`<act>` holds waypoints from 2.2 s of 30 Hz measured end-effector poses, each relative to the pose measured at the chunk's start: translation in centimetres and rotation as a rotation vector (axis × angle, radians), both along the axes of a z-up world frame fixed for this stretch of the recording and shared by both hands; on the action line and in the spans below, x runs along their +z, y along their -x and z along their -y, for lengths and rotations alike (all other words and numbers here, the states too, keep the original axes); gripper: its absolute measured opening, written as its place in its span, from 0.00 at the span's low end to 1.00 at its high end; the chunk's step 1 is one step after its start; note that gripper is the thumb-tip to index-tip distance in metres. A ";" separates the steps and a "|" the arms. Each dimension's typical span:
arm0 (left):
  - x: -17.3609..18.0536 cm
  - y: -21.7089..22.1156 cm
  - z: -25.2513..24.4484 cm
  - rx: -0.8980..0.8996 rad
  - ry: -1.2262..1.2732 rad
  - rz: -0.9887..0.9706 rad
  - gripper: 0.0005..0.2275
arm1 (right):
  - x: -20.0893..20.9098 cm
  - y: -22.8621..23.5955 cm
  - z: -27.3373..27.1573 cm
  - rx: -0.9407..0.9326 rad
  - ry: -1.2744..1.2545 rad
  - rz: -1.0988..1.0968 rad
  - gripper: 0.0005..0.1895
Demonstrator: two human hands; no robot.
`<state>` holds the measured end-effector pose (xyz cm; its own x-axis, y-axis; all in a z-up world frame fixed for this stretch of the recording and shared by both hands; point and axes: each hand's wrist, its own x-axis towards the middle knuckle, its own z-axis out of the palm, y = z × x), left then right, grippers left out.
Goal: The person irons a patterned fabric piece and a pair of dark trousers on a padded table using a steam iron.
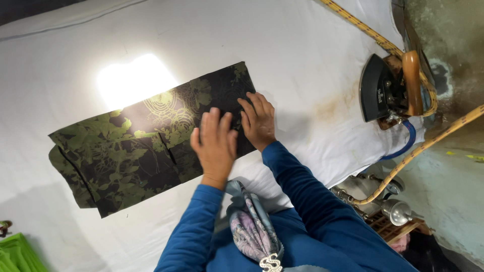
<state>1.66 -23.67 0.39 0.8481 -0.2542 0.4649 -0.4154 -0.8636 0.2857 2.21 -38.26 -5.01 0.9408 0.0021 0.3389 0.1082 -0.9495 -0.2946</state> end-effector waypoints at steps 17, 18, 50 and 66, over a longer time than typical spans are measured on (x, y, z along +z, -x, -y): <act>-2.5 2.7 0.9 -0.007 -0.151 -0.591 0.32 | 0.9 7.6 5.5 -0.318 -0.381 -0.477 0.09; -2.3 2.8 0.9 0.007 -0.148 -0.582 0.32 | 1.6 7.5 4.9 -0.414 -0.479 -0.622 0.09; 6.5 2.6 -14.3 0.804 2.326 -0.424 0.31 | 7.9 -21.0 -16.6 0.784 -0.245 -0.744 0.10; 0.0 6.6 -24.8 0.845 2.335 -0.419 0.16 | 8.1 -17.6 -32.3 0.669 -0.406 -1.036 0.20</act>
